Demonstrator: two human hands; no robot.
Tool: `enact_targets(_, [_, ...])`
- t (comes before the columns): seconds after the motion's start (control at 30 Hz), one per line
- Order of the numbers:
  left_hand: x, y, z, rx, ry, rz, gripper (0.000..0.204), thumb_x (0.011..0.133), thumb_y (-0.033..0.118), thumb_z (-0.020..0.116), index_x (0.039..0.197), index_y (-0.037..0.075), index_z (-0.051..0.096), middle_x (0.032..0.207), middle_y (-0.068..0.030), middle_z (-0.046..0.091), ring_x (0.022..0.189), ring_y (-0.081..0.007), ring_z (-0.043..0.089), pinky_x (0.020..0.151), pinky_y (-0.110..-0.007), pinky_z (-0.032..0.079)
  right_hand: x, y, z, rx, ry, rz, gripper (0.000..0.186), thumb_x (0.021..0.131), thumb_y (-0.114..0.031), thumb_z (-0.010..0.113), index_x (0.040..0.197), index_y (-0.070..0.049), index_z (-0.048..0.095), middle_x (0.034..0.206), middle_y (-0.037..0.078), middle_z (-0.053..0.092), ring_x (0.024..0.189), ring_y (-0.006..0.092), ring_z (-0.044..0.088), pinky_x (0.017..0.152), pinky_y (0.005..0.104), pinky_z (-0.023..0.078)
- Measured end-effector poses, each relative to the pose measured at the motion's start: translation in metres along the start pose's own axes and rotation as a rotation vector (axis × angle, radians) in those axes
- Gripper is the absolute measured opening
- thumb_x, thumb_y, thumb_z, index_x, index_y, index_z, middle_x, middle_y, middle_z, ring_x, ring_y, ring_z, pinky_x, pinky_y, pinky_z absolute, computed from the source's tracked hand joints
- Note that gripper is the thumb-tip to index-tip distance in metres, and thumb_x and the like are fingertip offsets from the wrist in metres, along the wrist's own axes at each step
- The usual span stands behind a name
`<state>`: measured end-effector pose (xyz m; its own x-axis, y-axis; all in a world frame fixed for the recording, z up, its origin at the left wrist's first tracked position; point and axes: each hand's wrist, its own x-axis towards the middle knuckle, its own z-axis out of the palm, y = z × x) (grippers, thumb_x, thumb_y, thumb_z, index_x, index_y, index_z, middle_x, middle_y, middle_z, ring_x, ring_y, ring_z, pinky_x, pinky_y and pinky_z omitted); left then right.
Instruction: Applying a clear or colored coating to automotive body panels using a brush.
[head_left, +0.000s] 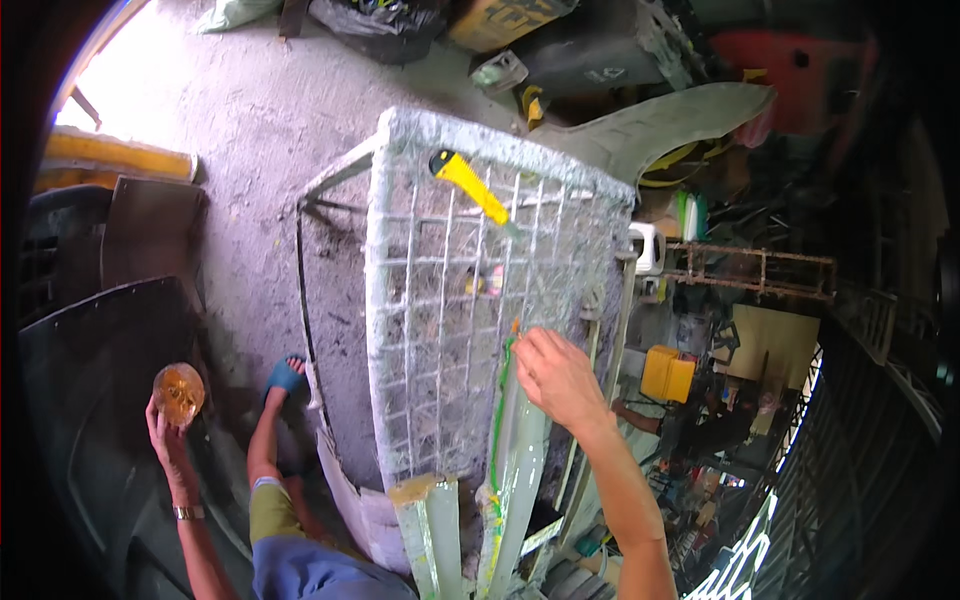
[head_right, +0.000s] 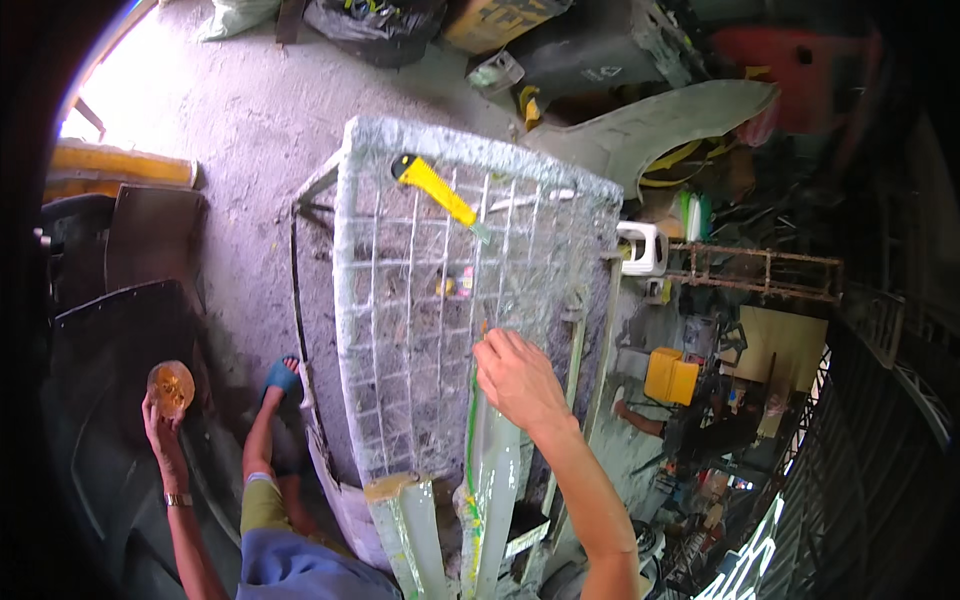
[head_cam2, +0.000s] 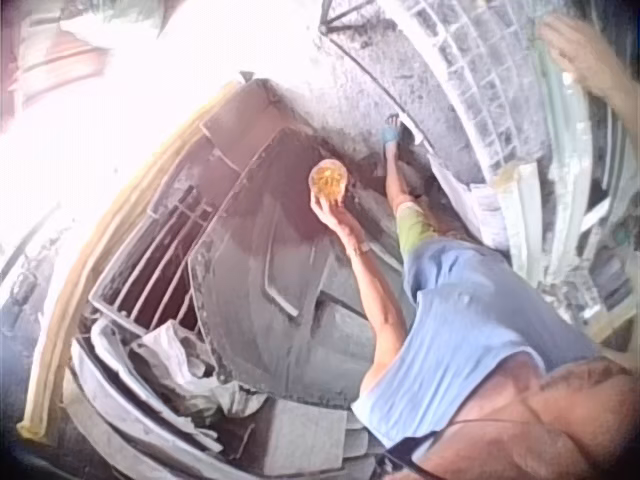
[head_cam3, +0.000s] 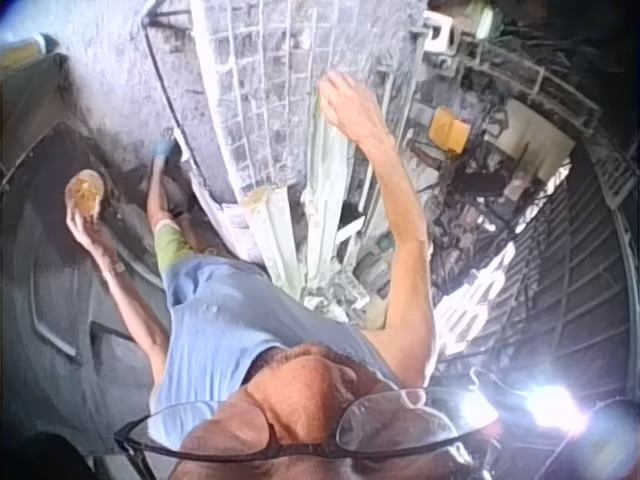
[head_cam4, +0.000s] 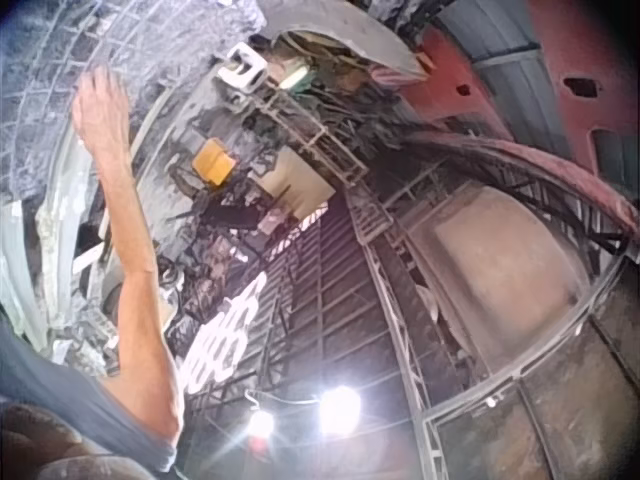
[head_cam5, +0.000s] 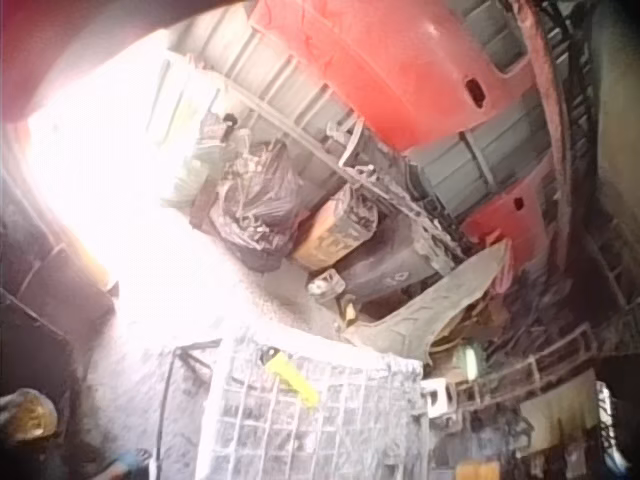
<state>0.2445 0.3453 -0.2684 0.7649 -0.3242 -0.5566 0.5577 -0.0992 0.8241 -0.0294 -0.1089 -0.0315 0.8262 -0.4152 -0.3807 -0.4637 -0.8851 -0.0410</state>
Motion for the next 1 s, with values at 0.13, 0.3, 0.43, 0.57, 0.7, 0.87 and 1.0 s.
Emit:
enact_targets(0.13, [0.006,-0.006,-0.019,-0.032,-0.02,0.025,0.05,0.098,0.037,0.045,0.138,0.007,0.04,0.136,-0.0051,0.047,0.124,-0.0155,0.048,0.097,-0.031,0.042,-0.031,-0.013,0.02,-0.132,-0.154,-0.05,0.014,0.083,-0.016,0.061,0.09,-0.006,0.054,0.089,0.008,0.051,0.087,0.0238,0.054,0.072,0.0359,0.045])
enact_targets(0.3, [0.005,-0.003,-0.014,-0.062,-0.037,0.009,0.051,0.097,0.038,0.045,0.137,0.006,0.04,0.134,-0.0084,0.048,0.12,-0.0182,0.051,0.099,-0.034,0.044,-0.073,-0.026,0.041,-0.088,-0.178,-0.056,0.013,0.085,-0.013,0.059,0.091,-0.002,0.056,0.085,0.009,0.051,0.085,0.0246,0.055,0.071,0.0362,0.044])
enact_targets(0.43, [-0.002,-0.002,-0.027,-0.057,-0.011,0.023,0.051,0.097,0.038,0.046,0.136,0.006,0.04,0.133,-0.0088,0.05,0.119,-0.0185,0.053,0.099,-0.035,0.045,-0.111,-0.049,0.059,-0.077,-0.246,-0.083,0.014,0.085,-0.015,0.059,0.091,-0.003,0.056,0.085,0.008,0.052,0.083,0.023,0.054,0.069,0.0351,0.043])
enact_targets(0.57, [-0.007,-0.011,-0.015,-0.062,-0.06,0.01,0.051,0.097,0.038,0.047,0.136,0.007,0.04,0.132,-0.0074,0.051,0.118,-0.0175,0.053,0.098,-0.035,0.045,-0.159,-0.064,0.077,-0.022,-0.279,-0.024,0.013,0.086,-0.014,0.059,0.092,-0.003,0.057,0.085,0.008,0.052,0.081,0.023,0.055,0.068,0.0351,0.044])
enact_targets(0.7, [-0.013,-0.01,-0.009,-0.058,-0.064,0.012,0.05,0.097,0.037,0.048,0.136,0.007,0.04,0.131,-0.0063,0.051,0.117,-0.0166,0.054,0.097,-0.034,0.046,-0.185,-0.078,0.083,0.079,-0.282,0.088,0.013,0.085,-0.013,0.059,0.093,-0.004,0.058,0.086,0.008,0.054,0.082,0.0245,0.057,0.071,0.0369,0.047])
enact_targets(0.87, [-0.015,-0.007,-0.009,-0.056,-0.128,0.025,0.049,0.097,0.037,0.048,0.136,0.007,0.041,0.131,-0.0059,0.051,0.117,-0.0158,0.053,0.096,-0.033,0.046,-0.19,-0.082,0.058,0.457,-0.203,0.356,0.009,0.087,-0.013,0.06,0.092,-0.004,0.059,0.088,0.009,0.058,0.08,0.0267,0.062,0.072,0.0384,0.05])
enact_targets(1.0, [-0.012,0.008,0.0,-0.042,-0.081,0.005,0.049,0.097,0.036,0.047,0.136,0.005,0.041,0.132,-0.0065,0.05,0.119,-0.0158,0.052,0.097,-0.032,0.045,-0.19,-0.078,0.038,0.697,-0.161,0.596,0.007,0.088,-0.008,0.06,0.093,-0.004,0.063,0.085,0.008,0.061,0.069,0.0225,0.063,0.065,0.0319,0.051])
